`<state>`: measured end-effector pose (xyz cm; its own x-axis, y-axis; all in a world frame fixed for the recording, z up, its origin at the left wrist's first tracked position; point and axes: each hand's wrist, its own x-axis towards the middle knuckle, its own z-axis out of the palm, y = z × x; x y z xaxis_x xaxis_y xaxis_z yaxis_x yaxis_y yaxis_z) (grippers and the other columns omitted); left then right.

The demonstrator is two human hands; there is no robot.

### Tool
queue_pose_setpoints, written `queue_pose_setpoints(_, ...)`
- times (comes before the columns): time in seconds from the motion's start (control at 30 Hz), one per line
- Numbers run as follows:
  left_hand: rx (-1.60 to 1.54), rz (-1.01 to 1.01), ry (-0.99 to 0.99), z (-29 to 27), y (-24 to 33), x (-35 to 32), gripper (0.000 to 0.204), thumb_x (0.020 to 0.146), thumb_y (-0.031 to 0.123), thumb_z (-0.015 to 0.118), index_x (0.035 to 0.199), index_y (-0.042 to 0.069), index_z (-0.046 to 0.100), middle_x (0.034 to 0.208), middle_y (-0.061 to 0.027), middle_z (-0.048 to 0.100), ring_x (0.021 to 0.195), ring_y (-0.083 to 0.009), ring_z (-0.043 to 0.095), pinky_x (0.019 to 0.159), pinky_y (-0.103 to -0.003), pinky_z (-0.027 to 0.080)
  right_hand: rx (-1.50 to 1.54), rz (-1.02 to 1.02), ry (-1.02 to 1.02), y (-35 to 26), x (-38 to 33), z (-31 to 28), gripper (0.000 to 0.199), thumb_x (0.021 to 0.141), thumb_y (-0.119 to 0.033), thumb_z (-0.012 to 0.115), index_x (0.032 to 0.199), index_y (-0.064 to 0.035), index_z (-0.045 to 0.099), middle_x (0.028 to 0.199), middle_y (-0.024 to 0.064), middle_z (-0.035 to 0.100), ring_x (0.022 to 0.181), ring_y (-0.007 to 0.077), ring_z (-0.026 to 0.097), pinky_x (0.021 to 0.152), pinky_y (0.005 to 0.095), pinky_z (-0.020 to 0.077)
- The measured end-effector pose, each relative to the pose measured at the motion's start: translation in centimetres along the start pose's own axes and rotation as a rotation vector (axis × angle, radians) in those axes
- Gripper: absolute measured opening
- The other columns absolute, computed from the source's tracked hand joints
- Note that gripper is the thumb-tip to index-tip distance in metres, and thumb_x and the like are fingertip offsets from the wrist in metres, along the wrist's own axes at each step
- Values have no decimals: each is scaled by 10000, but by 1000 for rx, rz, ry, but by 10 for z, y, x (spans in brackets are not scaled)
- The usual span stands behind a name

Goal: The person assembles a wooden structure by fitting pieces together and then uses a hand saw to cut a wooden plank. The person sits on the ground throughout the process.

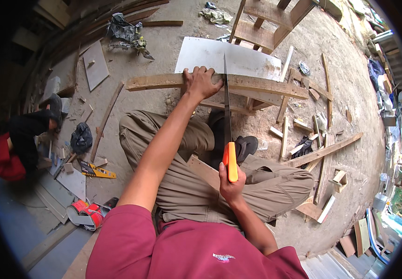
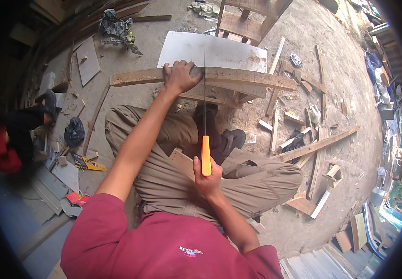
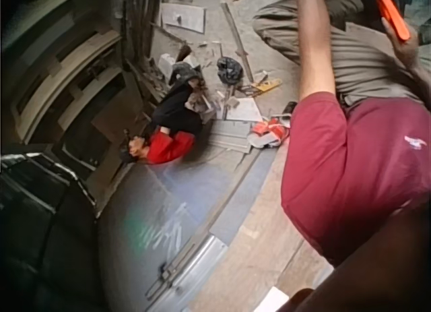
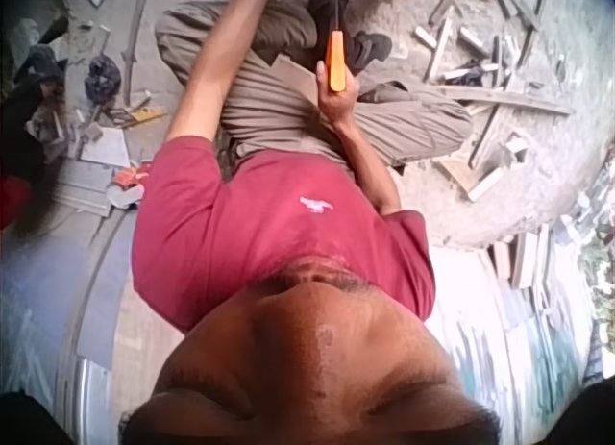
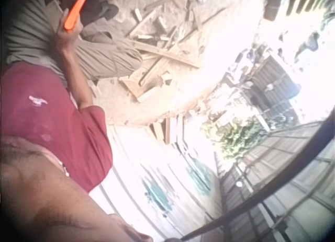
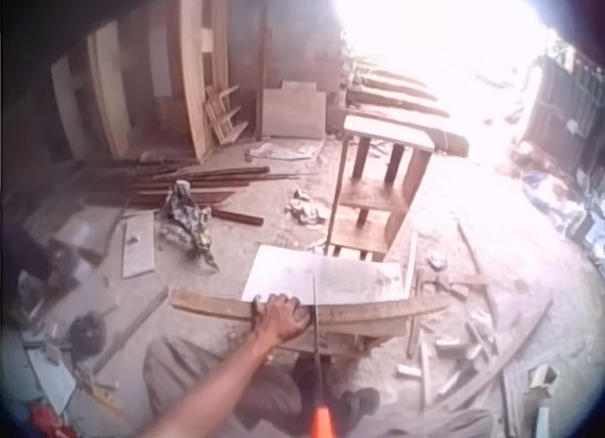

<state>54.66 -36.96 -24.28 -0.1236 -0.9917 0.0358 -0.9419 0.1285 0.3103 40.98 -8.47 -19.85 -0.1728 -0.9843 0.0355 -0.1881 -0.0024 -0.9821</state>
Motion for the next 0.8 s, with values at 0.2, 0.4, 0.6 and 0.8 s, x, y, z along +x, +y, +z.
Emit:
queue_pose_setpoints(0.2,-101,99,65,4,-12,-1,596,841,521,601,1275,113,579,1218,-108,632,1206,-263,554,1089,-567,241,86,38,38,32,-24,-33,199,918,-90,632,751,-5,566,576,35,503,494,117,489,498,295,405)
queue_pose_setpoints(0.4,-220,238,154,3,-21,-13,614,785,439,720,1280,128,534,1223,-80,628,1193,-237,563,1095,-492,272,126,-103,104,38,-5,-43,300,1008,-121,531,735,-13,471,572,3,446,471,71,412,429,238,325)
queue_pose_setpoints(0.6,-134,248,157,3,-22,-13,605,751,426,760,1251,155,553,1187,-48,643,1168,-230,578,1070,-454,304,246,-52,137,41,-2,-46,300,1005,-124,545,735,-27,457,575,-2,444,468,69,406,427,239,317)
queue_pose_setpoints(0.8,-144,213,173,10,-13,-14,575,767,410,780,1232,156,558,1180,-44,642,1174,-225,573,1090,-476,283,297,56,107,45,1,-44,292,999,-121,567,737,-38,467,574,-16,447,472,61,410,425,235,321)
